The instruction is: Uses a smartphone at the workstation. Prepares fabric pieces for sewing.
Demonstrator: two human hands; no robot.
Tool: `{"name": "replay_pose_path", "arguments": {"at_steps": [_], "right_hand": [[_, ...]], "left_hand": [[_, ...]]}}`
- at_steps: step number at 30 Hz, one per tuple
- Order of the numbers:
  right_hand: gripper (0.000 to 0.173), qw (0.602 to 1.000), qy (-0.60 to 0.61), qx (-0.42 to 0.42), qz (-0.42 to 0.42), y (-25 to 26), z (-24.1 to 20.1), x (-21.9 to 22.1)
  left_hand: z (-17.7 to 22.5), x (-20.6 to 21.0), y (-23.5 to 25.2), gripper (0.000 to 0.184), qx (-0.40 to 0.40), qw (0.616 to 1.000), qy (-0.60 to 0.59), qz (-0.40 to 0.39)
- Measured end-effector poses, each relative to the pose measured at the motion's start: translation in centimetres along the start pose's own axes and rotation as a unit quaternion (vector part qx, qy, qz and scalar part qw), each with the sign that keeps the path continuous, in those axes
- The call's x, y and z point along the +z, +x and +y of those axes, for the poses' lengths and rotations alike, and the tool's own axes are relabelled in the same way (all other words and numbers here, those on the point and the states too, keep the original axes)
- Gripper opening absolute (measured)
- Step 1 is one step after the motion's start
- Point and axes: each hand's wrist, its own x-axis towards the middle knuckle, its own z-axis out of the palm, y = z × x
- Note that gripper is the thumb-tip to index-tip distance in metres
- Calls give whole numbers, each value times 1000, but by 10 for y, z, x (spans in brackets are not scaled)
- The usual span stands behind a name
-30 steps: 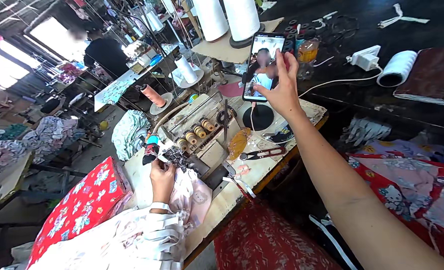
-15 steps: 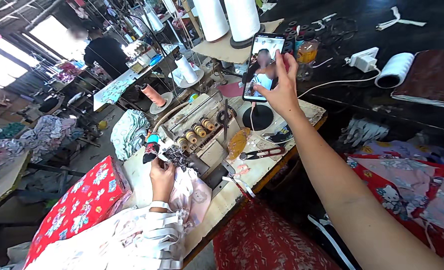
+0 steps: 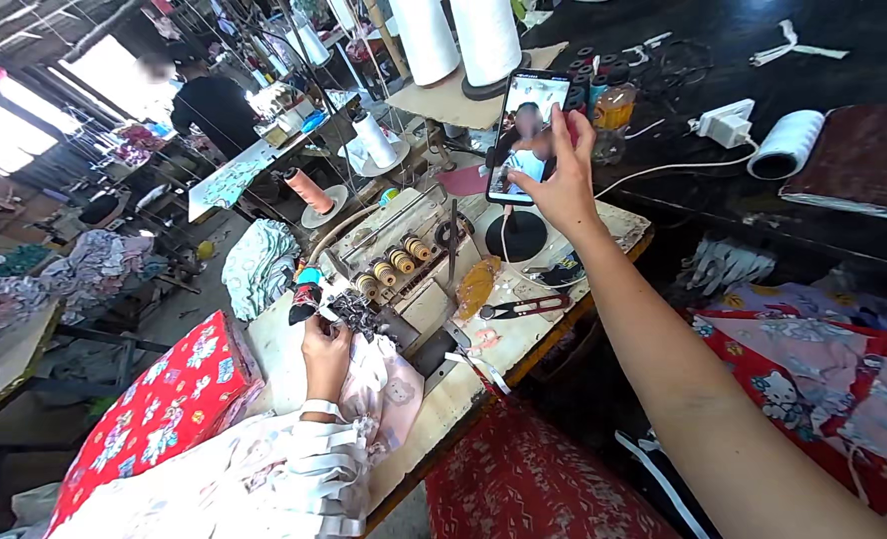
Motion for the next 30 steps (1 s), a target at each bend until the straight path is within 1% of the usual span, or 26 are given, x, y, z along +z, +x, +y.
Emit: {"name": "replay_pose_path", "arguments": {"at_steps": [7, 10, 11, 12, 15, 16, 17, 19, 20, 21, 23, 25, 30], "right_hand": [[93, 1000, 2, -6, 3, -2, 0, 1], [86, 1000, 2, -19, 14, -5, 3, 2], [81, 999, 7, -30, 25, -6, 5, 4], [72, 998, 17, -40, 37, -7, 7, 6], [28, 994, 43, -68, 68, -11, 12, 9], [20, 994, 38, -74, 74, -12, 14, 10], [17, 993, 34, -82, 83, -14, 15, 11], [19, 990, 44, -90, 100, -16, 18, 13], [23, 990, 57, -84, 101, -17, 18, 13], [31, 989, 76, -73, 100, -19, 18, 13], [53, 988, 114, -44, 98, -21, 18, 13], [69, 985, 148, -5, 91, -23, 18, 14], [93, 971, 224, 85, 3, -31, 15, 18]], "left_hand": [[1, 0, 0, 46, 0, 1000, 2, 0], [1, 0, -1, 45, 0, 1000, -2, -1], [1, 0, -1, 45, 1, 1000, -3, 0], [0, 0, 0, 44, 1, 1000, -3, 1], [2, -1, -1, 45, -5, 1000, 12, -1], [3, -1, -1, 45, -5, 1000, 17, -2], [3, -1, -1, 44, -5, 1000, 19, -1], [3, -1, -1, 44, -6, 1000, 18, 1], [3, -1, -1, 44, -6, 1000, 15, 1], [3, -1, -1, 44, -7, 1000, 10, 0], [3, 0, -1, 44, -7, 1000, 6, 0], [3, -1, -1, 45, -6, 1000, 4, -1], [2, 0, -1, 45, -9, 1000, 11, 0]]}}
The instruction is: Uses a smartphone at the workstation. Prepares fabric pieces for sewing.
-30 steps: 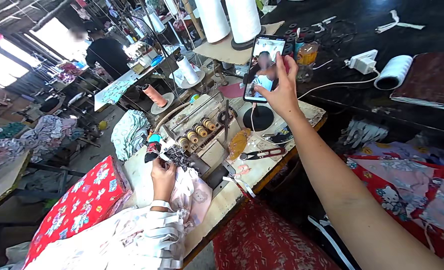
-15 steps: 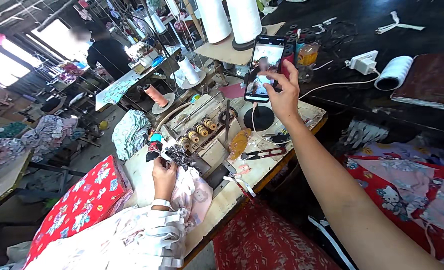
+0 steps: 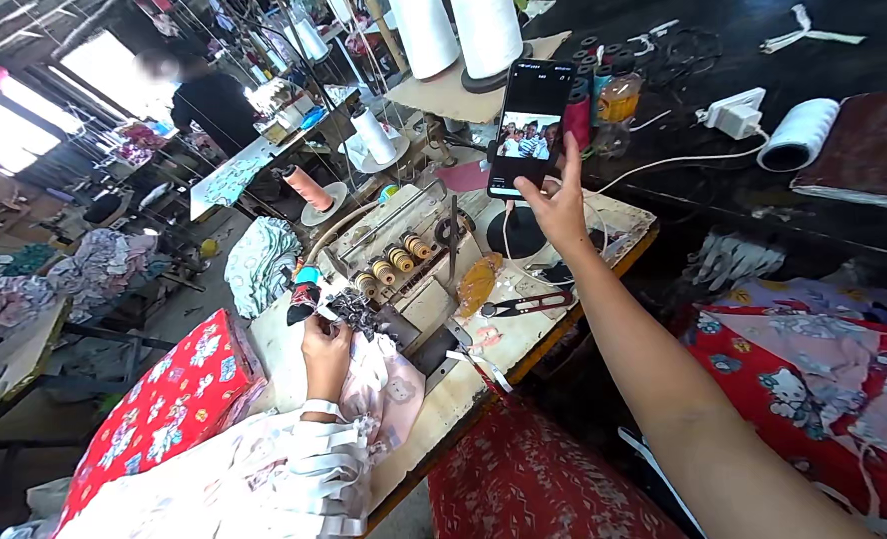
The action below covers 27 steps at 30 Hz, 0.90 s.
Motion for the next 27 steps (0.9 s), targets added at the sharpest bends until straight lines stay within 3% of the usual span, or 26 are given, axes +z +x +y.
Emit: {"name": "replay_pose_path", "arguments": {"at_steps": [6, 20, 27], "right_hand": [[106, 997, 71, 19, -36, 0, 3, 5], [125, 998, 54, -13, -35, 1, 9, 10], [120, 1000, 23, -18, -11, 1, 11, 12]], "left_hand": [[1, 0, -1, 45, 1, 1000, -10, -1], [-3, 1, 1, 46, 8, 1000, -28, 1], [-3, 1, 0, 46, 6, 1000, -26, 2]]}}
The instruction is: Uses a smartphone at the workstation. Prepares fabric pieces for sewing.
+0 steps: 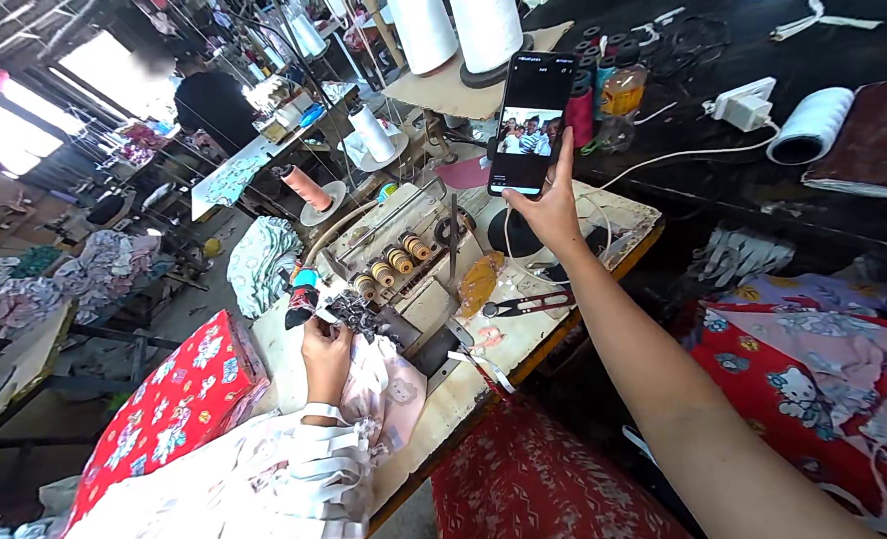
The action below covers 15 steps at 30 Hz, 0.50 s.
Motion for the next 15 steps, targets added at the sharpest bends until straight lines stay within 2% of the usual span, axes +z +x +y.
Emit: {"name": "replay_pose_path", "arguments": {"at_steps": [3, 10, 15], "right_hand": [[116, 999, 30, 13, -18, -2, -2, -3], [84, 997, 56, 40, -38, -2, -3, -13], [78, 996, 49, 50, -49, 3, -1, -19]], "left_hand": [[2, 0, 0, 45, 0, 1000, 4, 0], [1, 0, 0, 44, -1, 1000, 11, 6], [1, 0, 0, 45, -1, 1000, 13, 4]]}}
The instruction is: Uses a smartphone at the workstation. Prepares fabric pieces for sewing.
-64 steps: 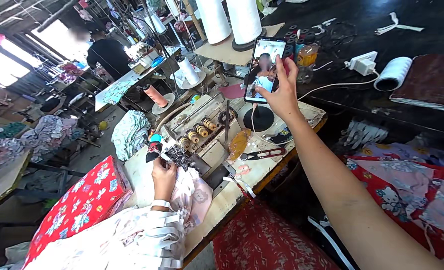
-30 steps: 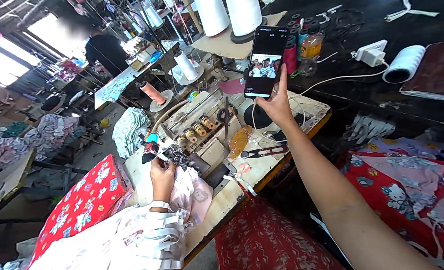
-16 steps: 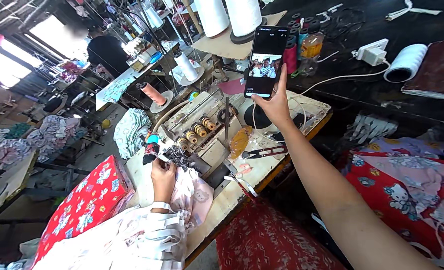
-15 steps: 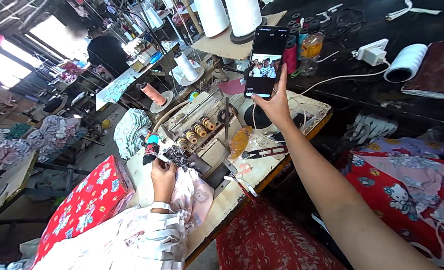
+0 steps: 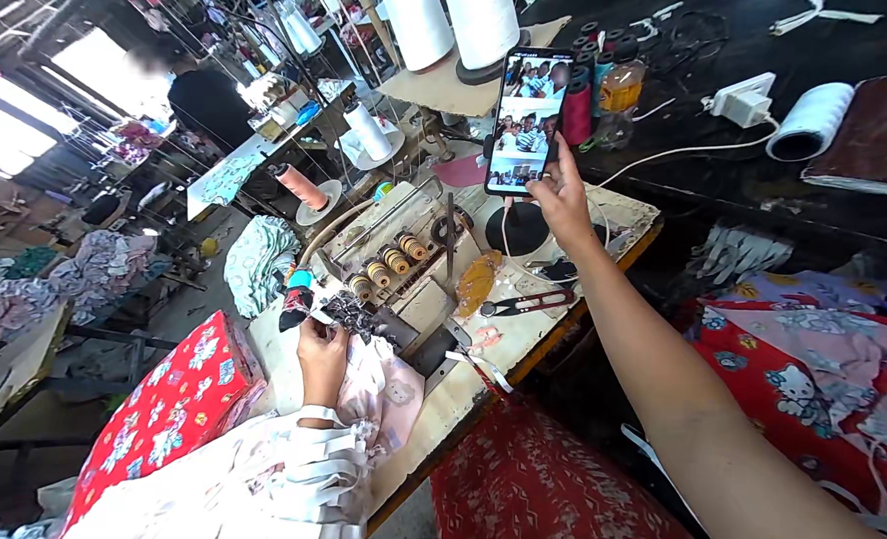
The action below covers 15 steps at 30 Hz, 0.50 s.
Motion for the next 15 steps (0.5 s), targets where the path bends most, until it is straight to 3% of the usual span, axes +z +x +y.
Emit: {"name": "replay_pose_path", "arguments": {"at_steps": [4, 10, 15], "right_hand": [[75, 1000, -16, -7, 16, 4, 1, -1], [48, 998, -21, 14, 54, 8, -6, -4], [45, 999, 2, 19, 46, 8, -7, -7]], "left_hand": [[2, -1, -1, 47, -1, 1000, 6, -6], [-1, 0, 0, 47, 1, 1000, -4, -3], [0, 0, 0, 47, 2, 1000, -5, 0]]}}
